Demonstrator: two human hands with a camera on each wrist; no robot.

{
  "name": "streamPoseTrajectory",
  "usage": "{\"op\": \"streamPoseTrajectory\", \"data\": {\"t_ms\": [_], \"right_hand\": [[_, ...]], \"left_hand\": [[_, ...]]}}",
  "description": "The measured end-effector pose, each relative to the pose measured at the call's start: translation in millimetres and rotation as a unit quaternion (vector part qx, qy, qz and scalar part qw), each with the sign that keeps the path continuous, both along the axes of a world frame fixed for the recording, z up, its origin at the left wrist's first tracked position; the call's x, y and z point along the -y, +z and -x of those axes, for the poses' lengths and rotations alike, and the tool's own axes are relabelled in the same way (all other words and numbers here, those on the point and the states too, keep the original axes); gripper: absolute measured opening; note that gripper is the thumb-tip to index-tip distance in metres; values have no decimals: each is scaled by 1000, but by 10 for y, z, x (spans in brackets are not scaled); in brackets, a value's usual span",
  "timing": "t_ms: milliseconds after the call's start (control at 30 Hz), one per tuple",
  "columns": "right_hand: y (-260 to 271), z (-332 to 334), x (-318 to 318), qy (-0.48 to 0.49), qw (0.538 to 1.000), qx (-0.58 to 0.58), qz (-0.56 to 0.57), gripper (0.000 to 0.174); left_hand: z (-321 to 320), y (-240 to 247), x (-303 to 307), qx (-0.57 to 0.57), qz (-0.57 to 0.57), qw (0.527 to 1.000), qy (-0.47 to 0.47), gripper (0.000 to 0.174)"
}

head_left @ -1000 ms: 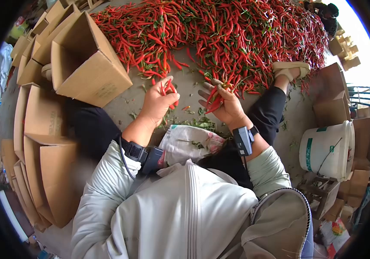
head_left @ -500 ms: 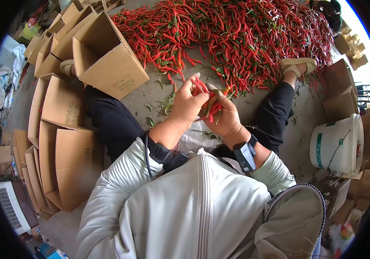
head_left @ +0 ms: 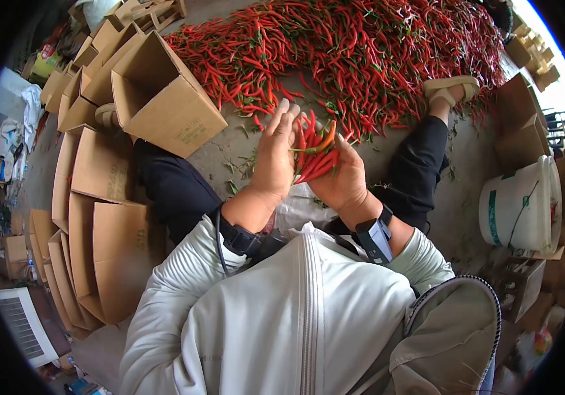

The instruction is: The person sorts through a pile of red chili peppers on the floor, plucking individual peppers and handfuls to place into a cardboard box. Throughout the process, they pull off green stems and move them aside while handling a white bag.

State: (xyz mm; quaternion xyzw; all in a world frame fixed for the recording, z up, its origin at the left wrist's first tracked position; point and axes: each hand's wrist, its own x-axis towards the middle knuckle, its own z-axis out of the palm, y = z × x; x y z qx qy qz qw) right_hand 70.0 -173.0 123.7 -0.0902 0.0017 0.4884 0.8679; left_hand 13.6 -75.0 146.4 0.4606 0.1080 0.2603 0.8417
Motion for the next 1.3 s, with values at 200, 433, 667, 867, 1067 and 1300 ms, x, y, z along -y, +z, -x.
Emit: {"op": "streamPoseTrajectory", "data": {"t_ms": [200, 433, 667, 867, 1067, 1300], "right_hand": [[-15, 3, 27, -10, 1000, -7, 12, 34], [-40, 4, 26, 2, 1000, -18, 22, 38], [38, 32, 26, 20, 999, 1, 29, 37], [-50, 54, -42, 21, 998, 20, 64, 37], [-314, -3, -114, 93, 977, 9, 194, 28], [697, -364, -1706, 208, 951, 230, -3, 26]], "left_hand": [[13, 4, -11, 36, 35, 999, 8, 59], [69, 72, -119, 53, 23, 998, 16, 53], [162, -18, -268, 51, 54, 997, 35, 45], [189, -212, -311, 48, 100, 993, 35, 41], [299, -483, -463, -30, 136, 987, 80, 42], [615, -827, -825, -137, 193, 949, 208, 34]]}}
